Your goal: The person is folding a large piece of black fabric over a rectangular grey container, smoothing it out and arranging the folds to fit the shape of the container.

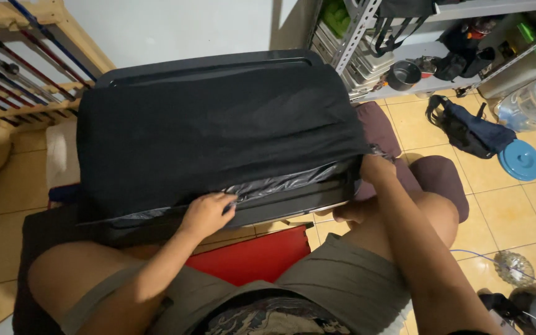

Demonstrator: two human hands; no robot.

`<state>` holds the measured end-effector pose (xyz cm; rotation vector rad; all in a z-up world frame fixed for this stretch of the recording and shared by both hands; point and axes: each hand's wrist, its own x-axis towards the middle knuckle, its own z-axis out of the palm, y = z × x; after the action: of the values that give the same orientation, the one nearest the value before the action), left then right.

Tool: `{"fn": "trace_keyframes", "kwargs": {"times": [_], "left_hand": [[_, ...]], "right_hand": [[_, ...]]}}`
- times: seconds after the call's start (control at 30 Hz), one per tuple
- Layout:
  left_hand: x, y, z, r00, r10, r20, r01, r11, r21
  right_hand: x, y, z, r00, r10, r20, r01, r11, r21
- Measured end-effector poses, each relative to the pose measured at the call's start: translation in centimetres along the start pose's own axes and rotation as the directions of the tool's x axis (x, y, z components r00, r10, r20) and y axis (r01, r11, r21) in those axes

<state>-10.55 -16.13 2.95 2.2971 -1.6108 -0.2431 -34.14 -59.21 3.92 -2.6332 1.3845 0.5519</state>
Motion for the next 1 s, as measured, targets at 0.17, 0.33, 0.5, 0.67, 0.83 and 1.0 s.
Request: {"fn": "trace_keyframes", "kwargs": {"times": [0.17, 0.33, 0.5, 0.67, 0.83, 1.0], "left_hand": [[0.2, -2.7, 0.5, 0.968, -0.012, -0.250, 0.102, 0.930, 0.353], [0.6, -3.7, 1.5, 0.967, -0.045, -0.252, 0.166, 0.857, 0.488], [0.1, -4.6, 0.7, 0.958, -0.018, -0.288, 0.180, 0.816, 0.549], [-2.3, -4.0, -4.1, 0.906, 0.269, -0.327, -0.009, 0.784, 0.621], [-4.9, -5.6, -0.6, 0.929, 0.282, -0.240, -0.129, 0.854, 0.505], [-5.0, -4.6, -1.4, 0.961, 0.170, -0.217, -0.095, 0.943, 0.319]], "right_hand": [[-0.3, 0.2, -1.9, 0.971, -0.004, -0.238, -0.016, 0.996, -0.085], [1.5, 0.9, 0.4, 0.941, -0.085, -0.328, 0.043, 0.990, -0.132], [1.7, 0.8, 0.0, 0.947, -0.085, -0.310, 0.014, 0.974, -0.226], [0.0, 0.2, -2.0, 0.936, 0.027, -0.350, -0.082, 0.986, -0.144], [3.2, 1.2, 1.5, 0.954, -0.014, -0.300, -0.048, 0.979, -0.199], [3.2, 1.2, 2.6, 0.963, -0.013, -0.269, -0.059, 0.965, -0.256]]}}
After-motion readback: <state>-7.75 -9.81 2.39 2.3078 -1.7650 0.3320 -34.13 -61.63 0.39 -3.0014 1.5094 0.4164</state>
